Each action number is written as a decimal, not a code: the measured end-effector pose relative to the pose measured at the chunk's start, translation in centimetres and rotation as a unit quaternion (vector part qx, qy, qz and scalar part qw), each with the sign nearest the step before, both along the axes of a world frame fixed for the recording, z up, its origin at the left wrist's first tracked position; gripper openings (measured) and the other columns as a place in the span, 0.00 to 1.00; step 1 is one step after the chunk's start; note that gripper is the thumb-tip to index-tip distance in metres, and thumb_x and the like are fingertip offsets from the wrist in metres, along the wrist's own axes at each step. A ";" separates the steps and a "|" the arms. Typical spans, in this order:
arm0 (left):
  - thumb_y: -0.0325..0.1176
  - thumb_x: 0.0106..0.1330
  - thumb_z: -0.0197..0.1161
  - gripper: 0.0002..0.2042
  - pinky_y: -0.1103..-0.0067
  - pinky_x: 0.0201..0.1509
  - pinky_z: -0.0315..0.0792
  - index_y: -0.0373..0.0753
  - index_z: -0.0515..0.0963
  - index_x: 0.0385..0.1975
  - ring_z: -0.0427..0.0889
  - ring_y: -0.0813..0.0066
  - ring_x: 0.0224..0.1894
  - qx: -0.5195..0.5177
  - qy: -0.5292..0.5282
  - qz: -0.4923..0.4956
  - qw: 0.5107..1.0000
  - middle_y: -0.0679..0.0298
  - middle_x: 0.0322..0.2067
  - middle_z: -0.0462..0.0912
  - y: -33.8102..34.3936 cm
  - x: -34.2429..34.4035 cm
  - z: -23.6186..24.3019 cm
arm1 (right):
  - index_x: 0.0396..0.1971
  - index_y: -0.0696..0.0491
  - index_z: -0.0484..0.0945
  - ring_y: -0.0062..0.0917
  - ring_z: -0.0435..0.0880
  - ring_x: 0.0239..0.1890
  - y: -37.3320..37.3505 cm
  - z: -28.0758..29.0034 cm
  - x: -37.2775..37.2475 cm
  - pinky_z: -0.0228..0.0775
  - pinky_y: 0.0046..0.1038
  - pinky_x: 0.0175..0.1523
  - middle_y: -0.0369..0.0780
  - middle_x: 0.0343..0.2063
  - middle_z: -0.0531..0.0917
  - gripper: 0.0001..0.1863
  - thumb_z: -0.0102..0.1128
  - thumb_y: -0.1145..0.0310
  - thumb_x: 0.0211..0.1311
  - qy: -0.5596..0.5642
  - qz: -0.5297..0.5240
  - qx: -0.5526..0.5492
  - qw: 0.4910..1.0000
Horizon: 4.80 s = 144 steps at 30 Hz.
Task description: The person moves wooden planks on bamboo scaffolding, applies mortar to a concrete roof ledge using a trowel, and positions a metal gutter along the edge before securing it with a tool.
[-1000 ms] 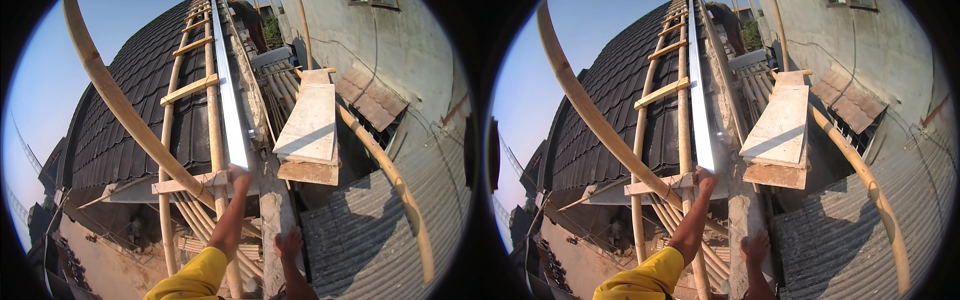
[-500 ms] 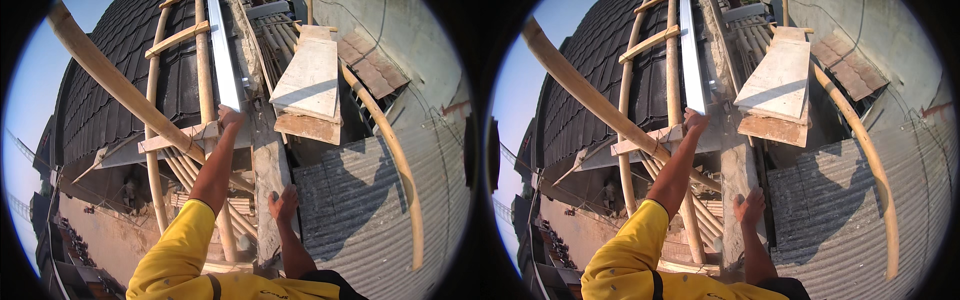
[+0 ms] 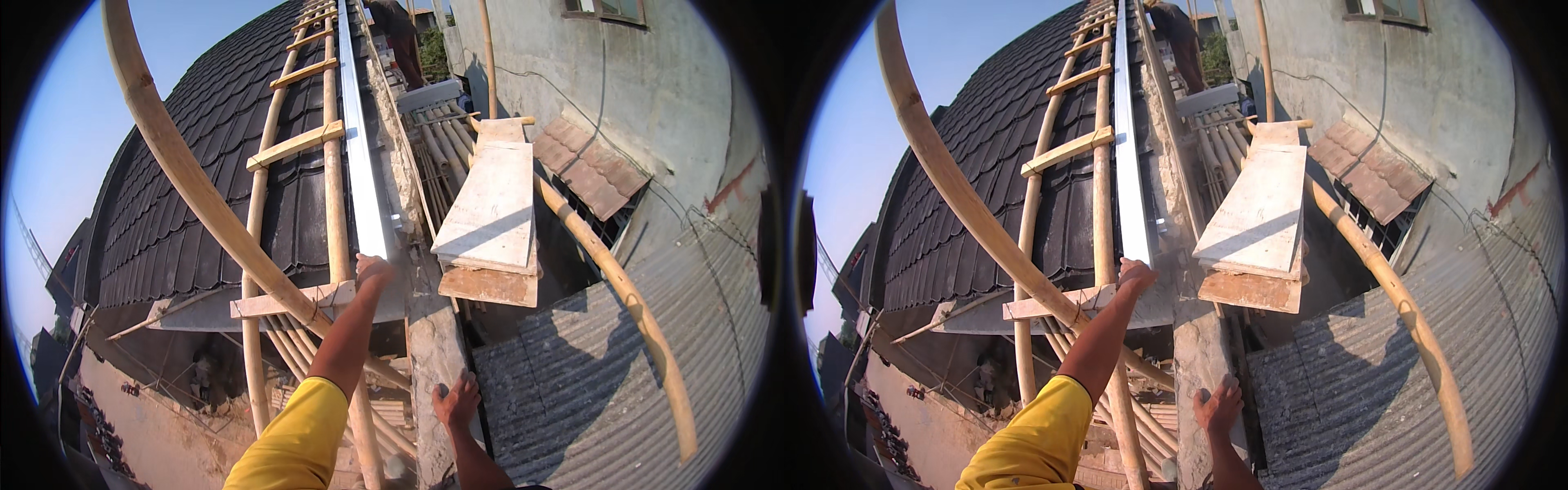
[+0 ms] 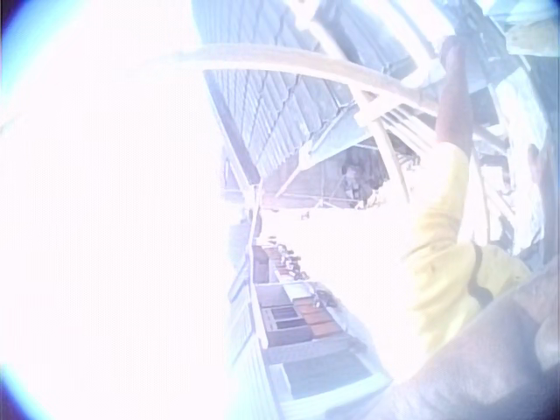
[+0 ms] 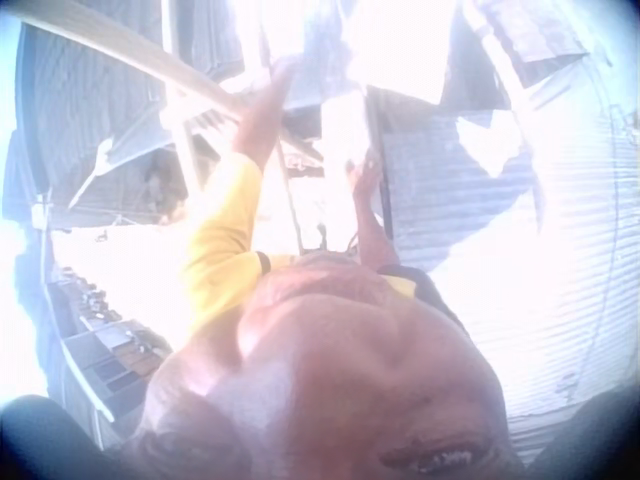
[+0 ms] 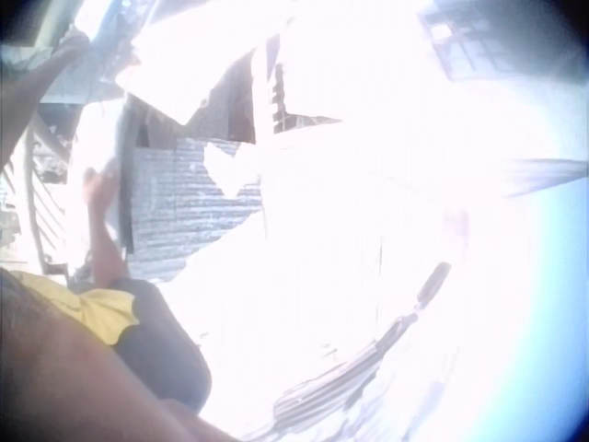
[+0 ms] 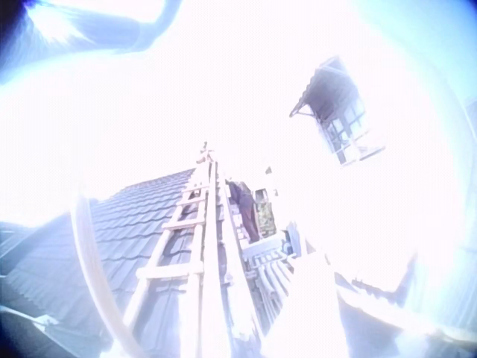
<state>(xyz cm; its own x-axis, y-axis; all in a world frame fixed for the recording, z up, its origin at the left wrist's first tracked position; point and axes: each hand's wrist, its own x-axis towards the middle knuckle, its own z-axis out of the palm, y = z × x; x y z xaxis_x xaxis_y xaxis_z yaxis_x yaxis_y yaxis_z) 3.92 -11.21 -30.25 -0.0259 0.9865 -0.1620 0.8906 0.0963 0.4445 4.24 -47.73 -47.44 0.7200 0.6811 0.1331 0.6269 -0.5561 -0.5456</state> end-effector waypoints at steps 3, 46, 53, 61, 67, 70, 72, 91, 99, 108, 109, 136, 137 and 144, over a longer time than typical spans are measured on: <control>0.60 0.62 0.56 0.37 0.66 0.70 0.59 0.32 0.69 0.60 0.63 0.49 0.67 0.003 0.151 -0.172 0.973 0.42 0.64 0.64 1.5 0.2 -0.4 | 0.63 0.60 0.62 0.46 0.64 0.63 0.0 -0.5 0.6 0.59 0.46 0.61 0.55 0.62 0.64 0.43 0.63 0.48 0.52 -0.008 -0.013 -0.003 1.000; 0.50 0.51 0.73 0.58 0.67 0.51 0.76 0.16 0.38 0.66 0.82 0.54 0.48 0.034 0.144 -0.278 0.949 0.42 0.47 0.80 0.4 -6.0 2.2 | 0.66 0.60 0.56 0.47 0.63 0.63 0.0 -0.4 -0.1 0.59 0.46 0.61 0.55 0.63 0.62 0.47 0.63 0.48 0.53 -0.003 0.018 -0.019 1.000; 0.52 0.48 0.76 0.58 0.66 0.51 0.76 0.16 0.46 0.65 0.81 0.49 0.51 0.058 0.157 -0.257 0.952 0.39 0.47 0.78 0.2 -5.9 2.3 | 0.66 0.59 0.56 0.46 0.64 0.63 0.1 -0.8 -0.3 0.59 0.46 0.61 0.54 0.63 0.62 0.47 0.64 0.47 0.53 -0.034 0.009 -0.014 0.999; 0.52 0.49 0.74 0.50 0.64 0.47 0.77 0.20 0.57 0.62 0.83 0.49 0.45 0.131 0.171 -0.291 0.932 0.43 0.40 0.82 -0.9 -5.9 2.4 | 0.66 0.58 0.56 0.45 0.65 0.62 0.1 -0.4 -0.3 0.59 0.45 0.61 0.53 0.63 0.62 0.47 0.64 0.47 0.52 -0.021 0.000 -0.023 1.000; 0.51 0.51 0.73 0.43 0.62 0.44 0.77 0.26 0.63 0.59 0.84 0.48 0.43 0.154 0.177 -0.291 0.927 0.43 0.39 0.82 -1.8 -5.9 2.5 | 0.66 0.58 0.56 0.45 0.64 0.63 0.0 -0.6 -0.3 0.59 0.44 0.62 0.54 0.63 0.62 0.46 0.64 0.48 0.53 -0.020 -0.003 -0.028 0.999; 0.51 0.53 0.72 0.40 0.62 0.44 0.78 0.27 0.64 0.57 0.84 0.48 0.43 0.150 0.183 -0.292 0.927 0.44 0.39 0.82 -1.5 -5.9 2.6 | 0.66 0.58 0.56 0.46 0.64 0.63 0.2 -0.8 -0.2 0.59 0.45 0.62 0.54 0.63 0.63 0.46 0.64 0.48 0.53 -0.015 0.003 -0.016 1.000; 0.50 0.54 0.72 0.39 0.62 0.45 0.77 0.28 0.64 0.56 0.84 0.48 0.43 0.154 0.189 -0.294 0.924 0.44 0.39 0.82 -1.6 -5.9 2.5 | 0.66 0.58 0.57 0.46 0.64 0.63 0.1 -0.8 -0.3 0.59 0.45 0.62 0.54 0.63 0.63 0.46 0.64 0.48 0.53 -0.018 0.003 -0.011 1.000; 0.50 0.56 0.70 0.34 0.62 0.45 0.77 0.29 0.66 0.54 0.83 0.48 0.45 0.162 0.204 -0.300 0.918 0.45 0.41 0.82 -2.5 -5.5 2.9 | 0.67 0.58 0.55 0.46 0.63 0.64 0.0 -0.8 -0.2 0.57 0.46 0.63 0.54 0.64 0.61 0.47 0.64 0.49 0.53 -0.014 0.002 -0.010 1.000; 0.52 0.56 0.69 0.35 0.62 0.46 0.76 0.31 0.66 0.54 0.83 0.49 0.45 0.157 0.203 -0.288 0.923 0.46 0.42 0.81 -2.0 -6.0 2.2 | 0.67 0.60 0.54 0.48 0.63 0.64 0.0 -0.1 -0.2 0.56 0.46 0.65 0.57 0.63 0.62 0.47 0.63 0.49 0.55 0.005 0.018 -0.017 1.000; 0.54 0.55 0.69 0.39 0.63 0.43 0.77 0.29 0.65 0.58 0.83 0.51 0.43 0.181 0.207 -0.298 0.914 0.47 0.41 0.81 -1.6 -6.2 1.6 | 0.65 0.59 0.57 0.46 0.66 0.61 0.1 -1.0 -0.3 0.58 0.46 0.62 0.53 0.62 0.63 0.48 0.66 0.47 0.51 -0.037 0.005 -0.006 0.999; 0.54 0.55 0.69 0.39 0.63 0.43 0.77 0.29 0.65 0.58 0.83 0.51 0.43 0.180 0.210 -0.298 0.913 0.47 0.41 0.81 -1.6 -6.1 1.7 | 0.65 0.59 0.57 0.46 0.66 0.61 0.1 -0.9 -0.3 0.58 0.46 0.62 0.53 0.62 0.63 0.48 0.66 0.47 0.50 -0.038 0.004 -0.010 0.999; 0.52 0.54 0.70 0.36 0.62 0.46 0.76 0.31 0.66 0.54 0.82 0.50 0.46 0.175 0.204 -0.291 0.918 0.46 0.42 0.81 -1.7 -6.0 1.9 | 0.67 0.59 0.54 0.47 0.62 0.65 0.1 0.4 -0.3 0.54 0.46 0.67 0.56 0.63 0.62 0.46 0.62 0.49 0.56 0.023 0.015 -0.027 0.999; 0.52 0.54 0.70 0.36 0.62 0.46 0.76 0.31 0.66 0.54 0.82 0.50 0.46 0.174 0.204 -0.291 0.918 0.46 0.42 0.81 -1.7 -6.1 1.8 | 0.67 0.59 0.54 0.48 0.62 0.65 0.0 0.6 -0.3 0.54 0.46 0.67 0.56 0.63 0.62 0.46 0.63 0.49 0.55 0.028 0.013 -0.028 0.999; 0.51 0.55 0.70 0.37 0.63 0.46 0.77 0.30 0.66 0.56 0.83 0.50 0.46 0.176 0.211 -0.298 0.914 0.46 0.42 0.81 -2.2 -5.9 2.3 | 0.66 0.60 0.55 0.49 0.62 0.64 0.0 -0.3 -0.1 0.55 0.47 0.66 0.57 0.62 0.62 0.45 0.62 0.50 0.55 0.015 0.014 0.003 1.000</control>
<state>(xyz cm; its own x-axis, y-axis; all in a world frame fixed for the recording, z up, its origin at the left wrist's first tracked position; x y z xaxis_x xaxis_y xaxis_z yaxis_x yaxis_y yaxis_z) -1.93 -13.43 -27.93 0.5467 0.8345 0.0692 0.8373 -0.5451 -0.0419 4.13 -47.74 -47.75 0.7040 0.7006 0.1164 0.6261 -0.5348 -0.5674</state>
